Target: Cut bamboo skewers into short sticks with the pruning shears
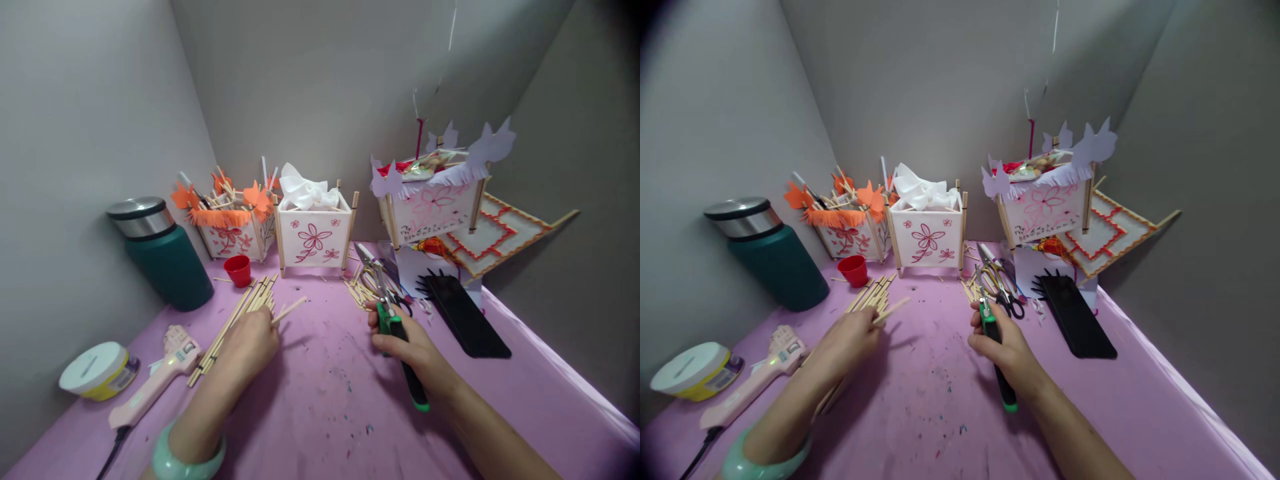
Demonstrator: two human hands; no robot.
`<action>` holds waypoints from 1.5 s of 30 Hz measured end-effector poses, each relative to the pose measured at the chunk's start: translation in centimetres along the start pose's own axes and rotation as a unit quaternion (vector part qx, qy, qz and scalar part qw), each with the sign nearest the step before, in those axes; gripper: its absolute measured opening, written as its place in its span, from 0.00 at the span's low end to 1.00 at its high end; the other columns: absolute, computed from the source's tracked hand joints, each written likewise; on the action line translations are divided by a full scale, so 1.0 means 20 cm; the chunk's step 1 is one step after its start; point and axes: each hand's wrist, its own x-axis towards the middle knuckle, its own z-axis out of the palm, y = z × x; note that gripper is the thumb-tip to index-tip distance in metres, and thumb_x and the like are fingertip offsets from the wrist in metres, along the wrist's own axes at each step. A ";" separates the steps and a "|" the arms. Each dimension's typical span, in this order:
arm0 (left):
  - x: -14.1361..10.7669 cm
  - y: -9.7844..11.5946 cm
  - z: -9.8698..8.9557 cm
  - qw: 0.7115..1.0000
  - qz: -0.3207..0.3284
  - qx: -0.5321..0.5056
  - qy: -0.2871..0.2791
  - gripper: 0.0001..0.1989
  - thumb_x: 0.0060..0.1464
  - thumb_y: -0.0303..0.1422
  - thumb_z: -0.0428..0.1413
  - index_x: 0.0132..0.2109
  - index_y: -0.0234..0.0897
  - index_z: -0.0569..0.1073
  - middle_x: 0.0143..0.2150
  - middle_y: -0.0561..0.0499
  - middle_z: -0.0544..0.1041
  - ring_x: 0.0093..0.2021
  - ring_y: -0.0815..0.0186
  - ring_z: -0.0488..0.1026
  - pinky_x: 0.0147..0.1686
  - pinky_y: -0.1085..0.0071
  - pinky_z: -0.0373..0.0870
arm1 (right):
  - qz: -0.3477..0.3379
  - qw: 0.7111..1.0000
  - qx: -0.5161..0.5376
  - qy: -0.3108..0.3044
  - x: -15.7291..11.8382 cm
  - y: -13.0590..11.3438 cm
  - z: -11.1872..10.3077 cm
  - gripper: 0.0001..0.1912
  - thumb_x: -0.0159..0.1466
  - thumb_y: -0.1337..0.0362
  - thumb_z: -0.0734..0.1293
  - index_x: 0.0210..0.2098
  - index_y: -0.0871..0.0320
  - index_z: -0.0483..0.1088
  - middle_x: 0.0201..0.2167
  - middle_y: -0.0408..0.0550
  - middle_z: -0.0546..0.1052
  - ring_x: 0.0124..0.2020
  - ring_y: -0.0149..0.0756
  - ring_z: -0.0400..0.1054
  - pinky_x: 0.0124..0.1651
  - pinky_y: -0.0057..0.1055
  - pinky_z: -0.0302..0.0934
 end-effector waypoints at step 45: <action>-0.04 0.16 0.26 0.555 -0.052 -0.775 -0.298 0.07 0.53 0.27 0.58 0.40 0.31 0.72 0.24 0.56 0.70 0.12 0.82 0.48 0.11 0.80 0.39 | -0.116 0.838 -0.531 0.044 -0.03 0.14 0.10 0.18 0.55 0.65 0.64 0.46 0.58 0.65 0.44 0.56 0.73 0.47 0.50 0.66 0.49 0.44 0.60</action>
